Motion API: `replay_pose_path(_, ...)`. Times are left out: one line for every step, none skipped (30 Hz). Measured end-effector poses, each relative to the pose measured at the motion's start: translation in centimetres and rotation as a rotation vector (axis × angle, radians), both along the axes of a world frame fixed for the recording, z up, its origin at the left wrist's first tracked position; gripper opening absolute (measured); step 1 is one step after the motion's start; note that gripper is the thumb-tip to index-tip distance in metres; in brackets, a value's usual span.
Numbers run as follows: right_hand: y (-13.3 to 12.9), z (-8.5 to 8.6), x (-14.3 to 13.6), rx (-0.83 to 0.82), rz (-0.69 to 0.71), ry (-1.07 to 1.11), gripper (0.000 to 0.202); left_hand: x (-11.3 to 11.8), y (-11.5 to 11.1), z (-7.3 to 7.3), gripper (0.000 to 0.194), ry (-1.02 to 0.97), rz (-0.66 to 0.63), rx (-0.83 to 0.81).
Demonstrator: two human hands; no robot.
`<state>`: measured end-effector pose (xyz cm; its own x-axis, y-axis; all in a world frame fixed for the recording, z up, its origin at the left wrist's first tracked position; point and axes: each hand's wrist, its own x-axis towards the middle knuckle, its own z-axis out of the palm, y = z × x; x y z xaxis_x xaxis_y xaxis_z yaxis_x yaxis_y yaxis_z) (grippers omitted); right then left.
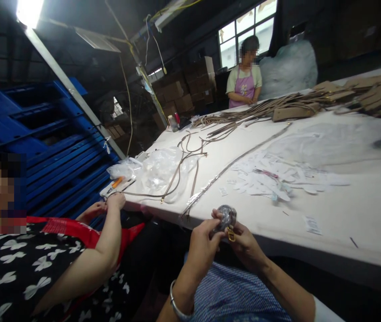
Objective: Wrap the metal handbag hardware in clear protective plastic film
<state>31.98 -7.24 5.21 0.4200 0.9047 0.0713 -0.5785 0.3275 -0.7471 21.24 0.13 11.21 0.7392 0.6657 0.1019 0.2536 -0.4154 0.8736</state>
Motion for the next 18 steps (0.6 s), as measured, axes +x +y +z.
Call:
replay_pose_path(-0.1, -0.2, 0.0, -0.012, -0.006, -0.009, 0.048, -0.1, 0.0, -0.2, 0.026, 0.002, -0.011, -0.058)
replay_pose_path(-0.2, -0.2, -0.1, -0.021, -0.009, -0.018, 0.049, -0.1, -0.1, -0.3, 0.027, 0.003, -0.020, -0.116)
replay_pose_path(-0.3, -0.3, -0.2, -0.026, -0.010, -0.024, 0.050, -0.1, -0.1, -0.4, 0.029, 0.004, -0.024, -0.170)
replay_pose_path(-0.3, -0.2, -0.3, -0.026, -0.013, -0.028, 0.050, -0.1, -0.2, -0.4, 0.030, 0.002, -0.023, -0.217)
replay_pose_path(-0.4, -0.1, -0.4, -0.026, -0.019, -0.027, 0.050, -0.1, -0.3, -0.4, 0.031, -0.007, -0.014, -0.255)
replay_pose_path(-0.4, 0.0, -0.6, -0.026, -0.028, -0.026, 0.049, 0.0, -0.4, -0.4, 0.032, -0.025, -0.002, -0.290)
replay_pose_path(-0.4, 0.1, -0.7, -0.025, -0.043, -0.024, 0.048, 0.1, -0.4, -0.5, 0.033, -0.052, 0.013, -0.321)
replay_pose_path(-0.3, 0.2, -0.9, -0.022, -0.062, -0.025, 0.046, 0.2, -0.4, -0.5, 0.033, -0.084, 0.031, -0.345)
replay_pose_path(-0.2, 0.3, -1.0, -0.014, -0.083, -0.032, 0.044, 0.4, -0.4, -0.6, 0.033, -0.117, 0.047, -0.358)
replay_pose_path(-0.1, 0.4, -1.0, -0.005, -0.098, -0.047, 0.043, 0.5, -0.4, -0.7, 0.033, -0.144, 0.058, -0.362)
replay_pose_path(0.0, 0.4, -0.9, 0.002, -0.102, -0.068, 0.043, 0.6, -0.3, -0.9, 0.033, -0.163, 0.064, -0.365)
replay_pose_path(0.1, 0.5, -0.7, 0.006, -0.092, -0.090, 0.043, 0.8, -0.2, -1.0, 0.033, -0.175, 0.067, -0.369)
replay_pose_path(0.1, 0.5, -0.4, 0.006, -0.070, -0.113, 0.044, 0.9, -0.1, -1.1, 0.033, -0.186, 0.066, -0.377)
replay_pose_path(0.1, 0.6, 0.0, 0.004, -0.036, -0.139, 0.045, 1.0, 0.0, -1.2, 0.033, -0.197, 0.066, -0.393)
replay_pose_path(0.0, 0.7, 0.5, 0.003, 0.000, -0.167, 0.045, 1.1, 0.1, -1.3, 0.034, -0.209, 0.065, -0.419)
replay_pose_path(0.0, 0.8, 1.1, 0.004, 0.033, -0.205, 0.045, 1.2, 0.2, -1.3, 0.034, -0.219, 0.065, -0.449)
replay_pose_path(0.0, 0.9, 1.7, 0.004, 0.051, -0.258, 0.045, 1.3, 0.3, -1.3, 0.035, -0.228, 0.065, -0.477)
replay_pose_path(0.0, 1.0, 2.2, -0.001, 0.055, -0.331, 0.044, 1.4, 0.4, -1.3, 0.035, -0.237, 0.064, -0.501)
